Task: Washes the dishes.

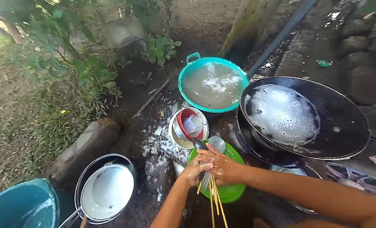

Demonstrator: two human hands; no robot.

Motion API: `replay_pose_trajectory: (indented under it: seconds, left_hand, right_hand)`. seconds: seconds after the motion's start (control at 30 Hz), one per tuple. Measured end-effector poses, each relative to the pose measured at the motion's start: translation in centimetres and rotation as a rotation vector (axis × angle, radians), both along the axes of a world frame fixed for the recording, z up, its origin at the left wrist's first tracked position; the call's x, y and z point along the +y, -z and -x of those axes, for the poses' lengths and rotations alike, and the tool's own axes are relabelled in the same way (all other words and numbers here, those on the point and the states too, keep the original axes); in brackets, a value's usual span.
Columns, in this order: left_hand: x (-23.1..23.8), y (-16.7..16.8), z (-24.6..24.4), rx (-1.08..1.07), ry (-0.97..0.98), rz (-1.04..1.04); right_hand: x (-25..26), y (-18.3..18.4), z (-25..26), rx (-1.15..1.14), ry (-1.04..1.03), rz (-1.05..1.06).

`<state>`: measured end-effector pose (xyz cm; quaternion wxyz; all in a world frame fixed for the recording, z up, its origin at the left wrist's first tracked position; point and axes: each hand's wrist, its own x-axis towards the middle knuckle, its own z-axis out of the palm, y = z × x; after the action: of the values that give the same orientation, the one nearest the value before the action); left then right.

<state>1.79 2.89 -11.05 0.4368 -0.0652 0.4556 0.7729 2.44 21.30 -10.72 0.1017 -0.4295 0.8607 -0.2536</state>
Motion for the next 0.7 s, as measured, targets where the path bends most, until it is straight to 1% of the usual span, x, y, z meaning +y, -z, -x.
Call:
replay_pose_trajectory:
  seconds: [0.07, 0.17, 0.23, 0.33, 0.37, 0.4, 0.47, 0.5, 0.53, 0.57, 0.63, 0.7]
  left_hand:
    - [-0.2, 0.5, 0.0, 0.054, 0.025, 0.024]
    - [-0.5, 0.4, -0.1, 0.041, 0.044, 0.016]
    - [-0.3, 0.4, -0.4, -0.007, 0.061, -0.016]
    - [0.6, 0.3, -0.9, -0.152, 0.021, 0.031]
    - [0.9, 0.2, -1.0, -0.195, 0.02, 0.056]
    - [1.0, 0.2, -0.9, -0.215, 0.036, 0.074]
    - [1.0, 0.0, -1.0, -0.193, 0.079, 0.067]
    - [1.0, -0.4, -1.0, -0.161, 0.096, 0.064]
    - [1.0, -0.9, -0.9, -0.127, 0.105, 0.067]
    - [1.0, -1.5, -0.8, -0.103, 0.107, 0.067]
    - [1.1, -2.6, -0.5, -0.087, 0.105, 0.047]
    - [1.3, -3.0, -0.4, -0.112, 0.072, 0.003]
  right_hand:
    - [0.5, 0.1, -0.4, -0.132, 0.05, 0.041]
    - [0.7, -1.3, -0.1, -0.279, 0.062, -0.052]
    - [0.7, -1.9, 0.4, -0.348, 0.026, -0.079]
    - [1.0, -3.2, 1.1, -0.49, -0.005, 0.026]
    - [1.3, -3.8, 1.3, -0.5, 0.042, 0.104]
    - [1.6, -4.3, 1.5, -0.453, 0.143, 0.178]
    - [2.5, -5.4, 2.4, -0.288, 0.435, 0.263]
    - [3.1, -5.7, 3.3, -0.231, 0.572, 0.256]
    - [3.8, -5.9, 4.1, -0.231, 0.671, 0.213]
    - [4.3, -6.1, 4.8, -0.291, 0.73, 0.156]
    - [4.2, -5.9, 5.2, -0.47, 0.728, 0.078]
    - [3.0, -5.8, 4.7, -0.588, 0.644, 0.117]
